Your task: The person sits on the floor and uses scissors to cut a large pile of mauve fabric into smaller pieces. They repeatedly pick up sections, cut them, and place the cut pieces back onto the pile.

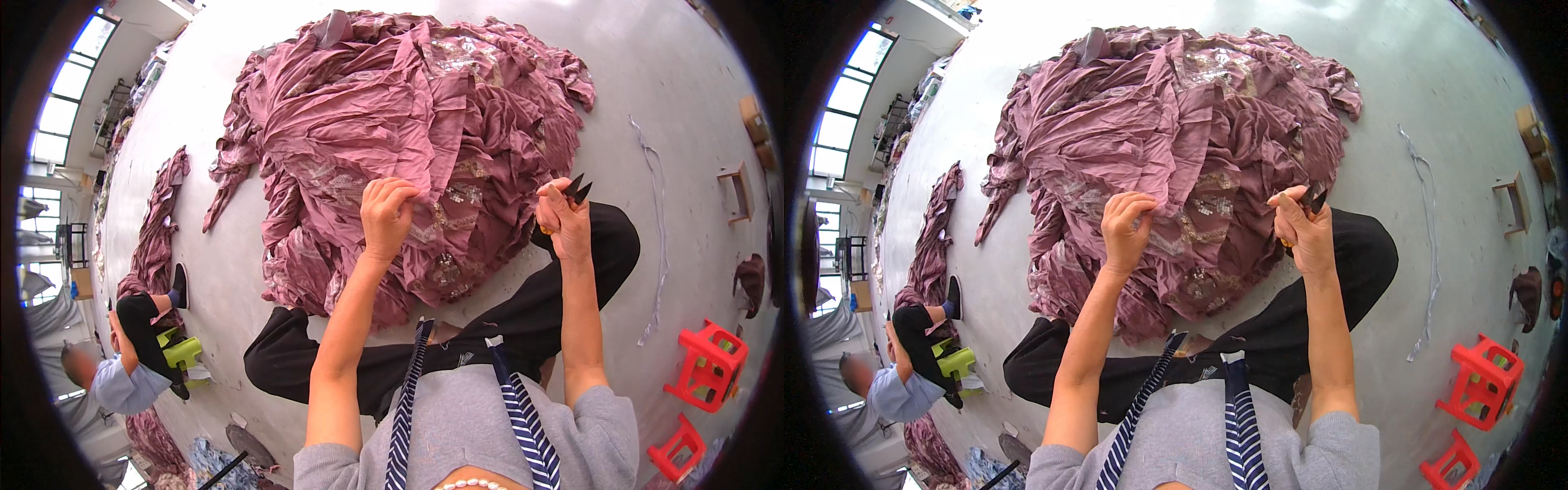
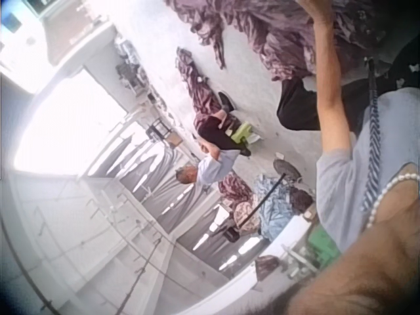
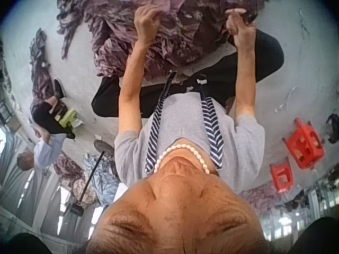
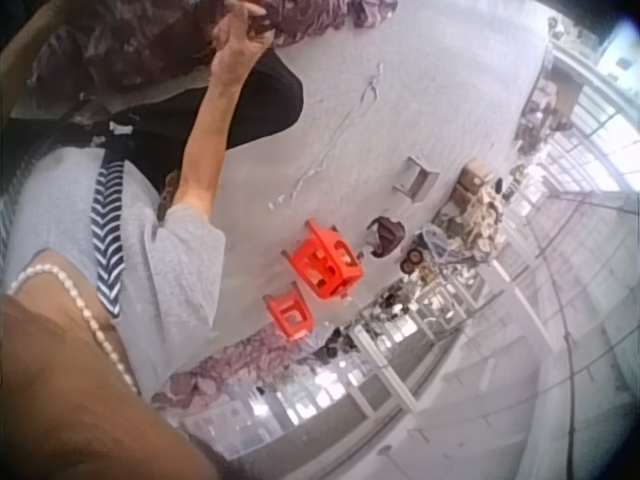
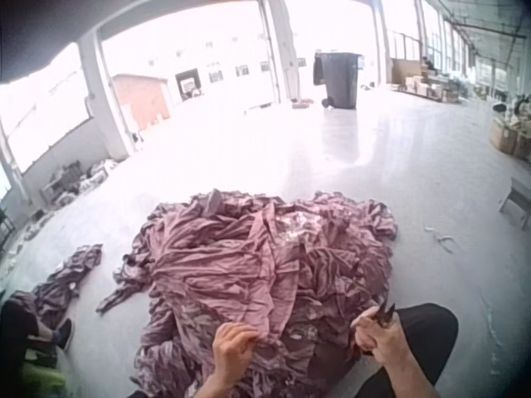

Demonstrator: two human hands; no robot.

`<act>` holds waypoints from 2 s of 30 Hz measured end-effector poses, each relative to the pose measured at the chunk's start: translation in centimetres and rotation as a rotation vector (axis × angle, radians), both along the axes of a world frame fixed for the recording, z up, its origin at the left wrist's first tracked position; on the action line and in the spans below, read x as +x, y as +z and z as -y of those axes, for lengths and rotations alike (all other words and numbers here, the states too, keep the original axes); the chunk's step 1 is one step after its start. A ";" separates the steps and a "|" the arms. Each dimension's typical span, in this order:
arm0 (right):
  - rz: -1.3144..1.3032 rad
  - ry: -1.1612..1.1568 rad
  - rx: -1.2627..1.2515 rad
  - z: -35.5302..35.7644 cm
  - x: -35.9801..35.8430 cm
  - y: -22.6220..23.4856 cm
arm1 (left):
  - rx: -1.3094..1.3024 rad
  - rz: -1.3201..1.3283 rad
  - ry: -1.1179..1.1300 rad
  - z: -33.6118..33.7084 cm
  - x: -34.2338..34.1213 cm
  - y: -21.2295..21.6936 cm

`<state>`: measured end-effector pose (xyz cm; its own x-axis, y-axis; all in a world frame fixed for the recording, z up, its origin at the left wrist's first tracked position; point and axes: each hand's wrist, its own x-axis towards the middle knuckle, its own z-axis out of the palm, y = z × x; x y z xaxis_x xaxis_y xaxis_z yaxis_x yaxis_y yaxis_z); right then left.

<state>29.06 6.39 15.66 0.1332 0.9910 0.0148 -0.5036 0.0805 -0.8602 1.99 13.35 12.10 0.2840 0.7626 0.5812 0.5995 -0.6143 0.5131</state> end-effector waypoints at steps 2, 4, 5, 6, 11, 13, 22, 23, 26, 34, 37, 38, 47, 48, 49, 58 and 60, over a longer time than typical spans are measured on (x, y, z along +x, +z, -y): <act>-0.053 0.017 0.014 0.7 0.4 0.1 | -0.005 -0.013 0.003 0.2 0.0 -0.3; -0.049 0.079 0.032 1.7 0.8 0.2 | -0.003 -0.021 0.010 0.4 -0.1 -0.6; -0.012 0.133 0.033 2.4 1.0 0.3 | -0.009 -0.023 0.016 0.5 -0.2 -0.7; 0.020 0.202 0.062 3.2 1.1 0.3 | -0.016 -0.023 0.022 0.6 -0.3 -0.8; 1.515 0.674 0.241 6.4 -2.8 -2.4 | -0.076 0.034 0.054 0.9 -0.5 -1.6; 1.214 0.407 0.176 5.7 -4.4 -3.6 | -0.131 0.089 0.073 1.1 -0.5 -1.8; 1.241 0.075 0.469 -7.0 -8.4 -3.2 | -0.145 0.190 0.128 1.8 -0.8 -2.1; 1.295 0.139 0.478 -7.9 -8.4 -3.3 | -0.140 0.202 0.128 1.8 -0.8 -2.1; 1.397 0.307 0.484 -9.6 -8.8 -4.0 | -0.135 0.233 0.136 1.7 -1.0 -2.0; 0.657 0.445 0.000 -8.5 -8.6 -3.6 | -0.220 0.326 0.181 1.7 -1.4 -2.5; 0.532 0.468 -0.030 -8.0 -8.1 -3.1 | -0.276 0.397 0.185 1.7 -1.3 -2.5; 0.497 0.477 -0.027 -7.9 -8.0 -3.0 | -0.309 0.401 0.190 1.7 -1.2 -2.4; 0.303 0.528 0.030 -6.9 -9.0 -2.3 | 0.014 -0.050 0.120 0.7 1.0 0.8; 0.285 0.514 0.021 -6.8 -9.0 -2.1 | -0.014 -0.012 0.051 0.3 0.9 0.9; 0.265 0.500 0.014 -6.8 -9.0 -2.0 | -0.065 -0.016 -0.009 -0.1 0.6 0.9; 0.207 0.350 -0.004 -7.7 -9.1 -2.2 | -0.393 0.259 0.004 -0.4 -0.5 -0.9; 0.375 0.255 0.041 -7.6 -9.4 -2.2 | -0.394 0.270 0.032 -0.4 -0.5 -1.0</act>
<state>19.66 14.03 13.46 -0.1373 0.9890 0.0550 -0.1663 0.0318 -0.9856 1.48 13.72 11.13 0.1359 0.9456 0.2956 0.4281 -0.3251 0.8432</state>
